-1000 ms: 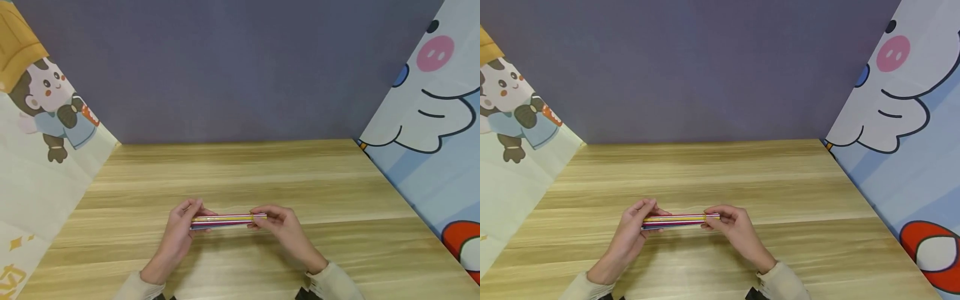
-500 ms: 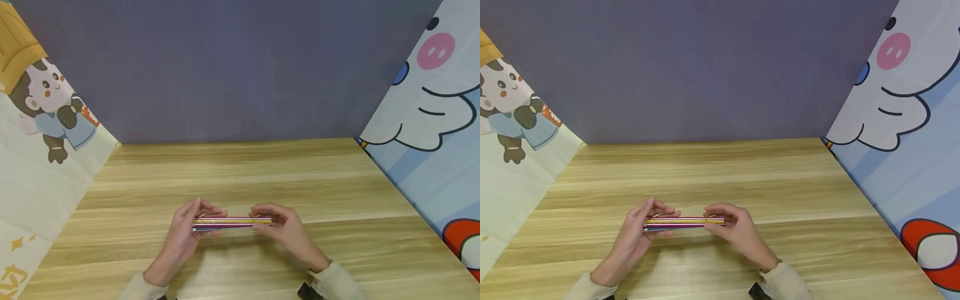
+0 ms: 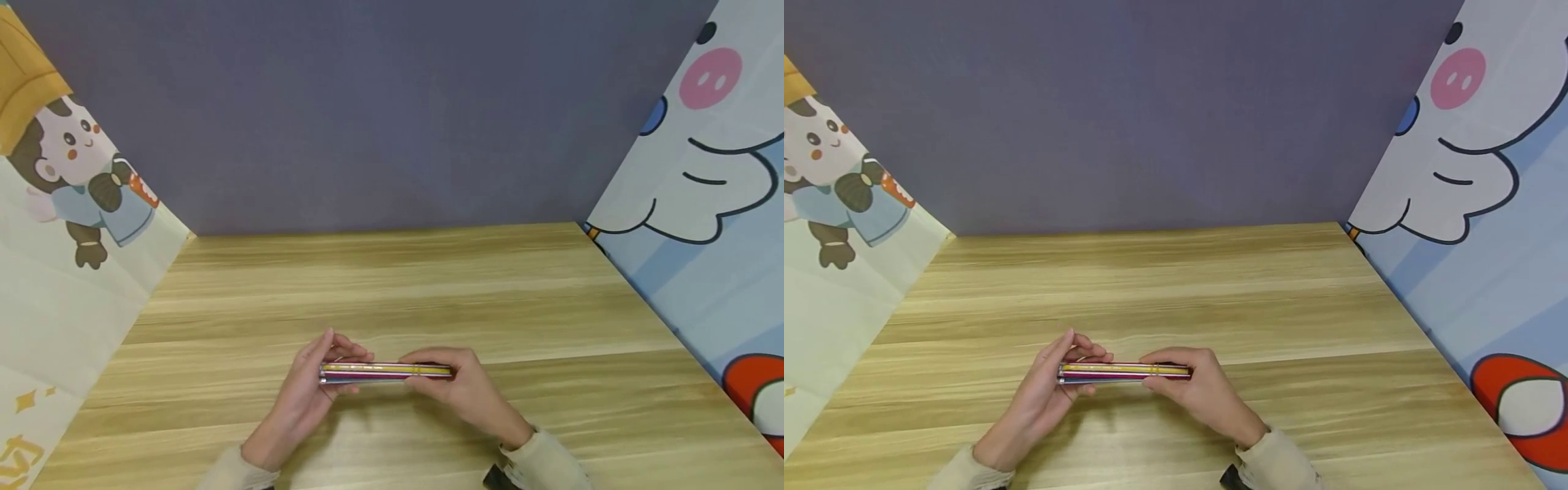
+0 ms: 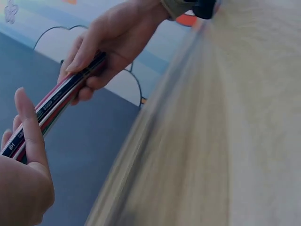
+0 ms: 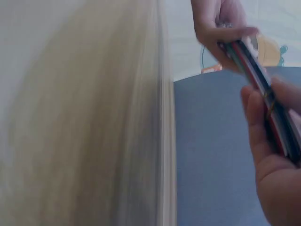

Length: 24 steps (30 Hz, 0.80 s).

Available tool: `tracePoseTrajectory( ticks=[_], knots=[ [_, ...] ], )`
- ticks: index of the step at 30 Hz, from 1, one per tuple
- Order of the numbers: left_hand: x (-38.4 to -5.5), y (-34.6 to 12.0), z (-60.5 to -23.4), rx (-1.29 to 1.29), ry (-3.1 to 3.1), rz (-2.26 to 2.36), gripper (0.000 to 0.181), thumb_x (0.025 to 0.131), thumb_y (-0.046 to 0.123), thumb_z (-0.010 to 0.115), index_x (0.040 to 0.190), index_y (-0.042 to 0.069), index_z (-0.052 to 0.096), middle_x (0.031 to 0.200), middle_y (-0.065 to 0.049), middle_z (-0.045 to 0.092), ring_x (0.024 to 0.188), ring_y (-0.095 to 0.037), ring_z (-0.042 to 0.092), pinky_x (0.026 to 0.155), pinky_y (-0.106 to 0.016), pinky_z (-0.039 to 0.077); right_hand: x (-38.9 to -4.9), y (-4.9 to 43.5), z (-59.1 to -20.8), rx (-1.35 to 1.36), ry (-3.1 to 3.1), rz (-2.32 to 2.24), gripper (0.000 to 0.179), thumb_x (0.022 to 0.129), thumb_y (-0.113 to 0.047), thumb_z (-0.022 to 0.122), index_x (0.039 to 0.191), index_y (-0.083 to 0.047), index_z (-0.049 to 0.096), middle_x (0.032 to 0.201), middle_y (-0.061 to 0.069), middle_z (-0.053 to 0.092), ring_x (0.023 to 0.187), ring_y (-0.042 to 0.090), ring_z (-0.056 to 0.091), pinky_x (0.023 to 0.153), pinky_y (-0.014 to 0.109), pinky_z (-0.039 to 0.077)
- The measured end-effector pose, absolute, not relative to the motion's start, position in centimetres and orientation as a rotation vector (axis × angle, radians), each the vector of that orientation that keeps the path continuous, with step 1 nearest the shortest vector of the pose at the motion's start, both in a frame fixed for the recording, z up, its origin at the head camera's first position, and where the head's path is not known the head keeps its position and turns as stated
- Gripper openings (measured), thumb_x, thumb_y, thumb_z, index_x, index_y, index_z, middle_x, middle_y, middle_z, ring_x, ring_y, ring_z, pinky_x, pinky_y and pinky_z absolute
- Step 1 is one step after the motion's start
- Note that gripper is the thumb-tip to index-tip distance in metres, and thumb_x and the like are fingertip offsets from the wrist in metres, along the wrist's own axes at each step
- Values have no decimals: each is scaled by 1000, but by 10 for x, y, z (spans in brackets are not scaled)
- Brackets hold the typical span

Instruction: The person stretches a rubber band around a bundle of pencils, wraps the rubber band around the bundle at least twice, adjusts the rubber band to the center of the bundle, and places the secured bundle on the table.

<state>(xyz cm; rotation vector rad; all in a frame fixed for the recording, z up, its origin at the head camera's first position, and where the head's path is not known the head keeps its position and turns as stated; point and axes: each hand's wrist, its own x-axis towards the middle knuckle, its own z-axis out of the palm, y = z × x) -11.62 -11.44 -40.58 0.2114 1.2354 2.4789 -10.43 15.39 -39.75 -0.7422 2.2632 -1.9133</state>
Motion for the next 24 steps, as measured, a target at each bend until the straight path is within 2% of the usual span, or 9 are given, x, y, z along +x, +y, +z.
tracePoseTrajectory(
  ticks=[2,6,10,14,18,24],
  knots=[
    [-116,-115,-404,232,1250,2457,39,110,32,35,100,10,65,106,-10,72,103,-25,70,63,-29,61,-104,152,-398,-749,2250,-1910,27,88,-13,77,115,-16,74,112,5,72,84,18,68,64,31,60],
    [-116,-119,-400,220,1288,2475,37,110,32,36,99,11,65,105,-10,73,104,-24,70,64,-29,61,-106,154,-397,-840,2347,-1905,36,86,-9,78,121,-14,71,118,7,71,99,23,69,80,33,61],
    [-119,-122,-401,209,1265,2487,37,110,32,37,99,12,65,104,-8,73,107,-24,69,67,-31,61,-109,161,-397,-955,2594,-1775,35,85,-12,80,118,-16,72,114,0,72,103,19,69,89,32,58],
    [-119,-120,-404,147,1276,2486,37,109,33,38,98,12,66,101,-7,73,106,-25,70,67,-32,62,-109,163,-399,-1090,2740,-1634,31,83,-10,81,112,-15,74,109,-3,74,99,16,71,87,31,58],
    [-115,-115,-409,84,1258,2472,36,109,33,41,96,11,66,100,-8,72,104,-25,70,67,-31,62,-108,159,-401,-1239,2820,-1479,31,80,-4,82,109,-13,74,104,-3,74,94,12,70,82,25,59],
    [-113,-107,-411,206,1172,2392,39,111,30,33,99,9,64,108,-10,70,108,-25,68,74,-32,62,-105,155,-402,-1330,2818,-1338,25,85,-16,81,109,-13,74,100,-8,73,84,1,66,69,15,55]
  ],
)
